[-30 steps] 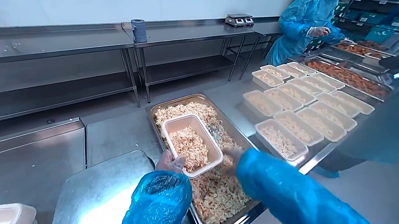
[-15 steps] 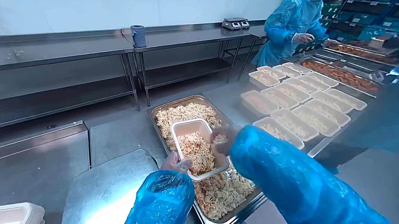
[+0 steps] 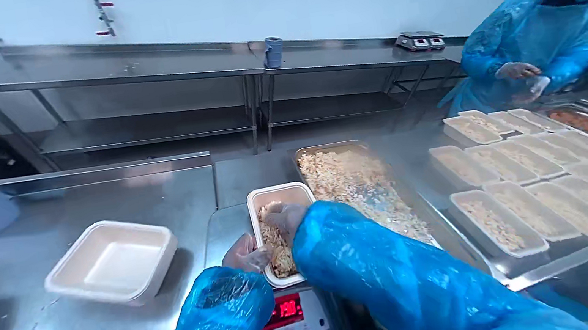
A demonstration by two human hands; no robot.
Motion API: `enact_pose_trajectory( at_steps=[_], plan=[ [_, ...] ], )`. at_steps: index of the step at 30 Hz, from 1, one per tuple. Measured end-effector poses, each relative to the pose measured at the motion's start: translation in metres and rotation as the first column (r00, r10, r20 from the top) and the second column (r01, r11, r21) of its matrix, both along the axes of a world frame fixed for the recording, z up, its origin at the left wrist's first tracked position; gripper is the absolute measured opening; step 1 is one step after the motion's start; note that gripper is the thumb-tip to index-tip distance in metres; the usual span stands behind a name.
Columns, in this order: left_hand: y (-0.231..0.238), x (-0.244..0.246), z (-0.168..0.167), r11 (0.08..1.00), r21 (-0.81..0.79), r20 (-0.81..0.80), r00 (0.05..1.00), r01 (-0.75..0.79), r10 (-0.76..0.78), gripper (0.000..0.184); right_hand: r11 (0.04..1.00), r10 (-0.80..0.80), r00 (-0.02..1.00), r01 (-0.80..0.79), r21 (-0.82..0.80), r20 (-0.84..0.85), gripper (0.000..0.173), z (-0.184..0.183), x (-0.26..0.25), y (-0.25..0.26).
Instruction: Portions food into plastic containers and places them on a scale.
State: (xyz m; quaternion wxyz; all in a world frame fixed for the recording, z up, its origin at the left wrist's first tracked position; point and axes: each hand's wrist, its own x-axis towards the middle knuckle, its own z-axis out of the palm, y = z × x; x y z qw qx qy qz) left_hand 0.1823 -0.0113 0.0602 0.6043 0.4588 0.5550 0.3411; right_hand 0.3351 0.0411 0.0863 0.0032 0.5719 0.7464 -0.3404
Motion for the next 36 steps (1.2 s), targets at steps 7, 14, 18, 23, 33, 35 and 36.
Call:
enact_pose_trajectory(
  at_steps=[7, 14, 18, 23, 33, 35, 36],
  plan=[
    [-0.002, -0.045, 0.001, 1.000, 0.007, -0.174, 0.985, -0.010, 0.011, 0.014, 0.980, 0.112, 0.992, -0.119, 0.160, 0.051, 0.036, 0.006, -0.005, 0.021],
    [-0.001, -0.057, 0.005, 0.999, 0.030, -0.223, 0.974, 0.044, -0.037, 0.014, 0.999, -0.015, 0.992, 0.009, -0.048, -0.125, 0.029, 0.013, -0.035, -0.061],
    [-0.004, -0.054, 0.011, 0.997, -0.010, -0.297, 0.952, 0.074, -0.074, 0.020, 0.966, 0.252, 0.950, -0.234, -0.114, 0.186, 0.028, 0.010, -0.029, -0.042],
    [-0.006, -0.053, 0.007, 0.997, 0.008, -0.252, 0.965, 0.071, -0.067, 0.016, 0.945, 0.316, 0.930, -0.289, -0.155, 0.189, 0.028, 0.011, -0.027, -0.016],
    [-0.012, -0.049, 0.004, 0.998, 0.047, -0.270, 0.963, 0.035, -0.021, 0.019, 0.950, 0.284, 0.884, -0.206, -0.236, 0.370, 0.033, 0.030, -0.075, -0.021],
    [-0.012, -0.050, 0.003, 0.998, 0.049, -0.263, 0.965, 0.028, -0.014, 0.019, 0.956, 0.255, 0.885, -0.170, -0.239, 0.390, 0.035, 0.025, -0.080, -0.012],
    [-0.011, -0.050, 0.002, 0.998, 0.058, -0.262, 0.965, 0.032, -0.016, 0.019, 0.961, 0.243, 0.899, -0.171, -0.218, 0.365, 0.036, 0.024, -0.076, -0.010]
  ],
)
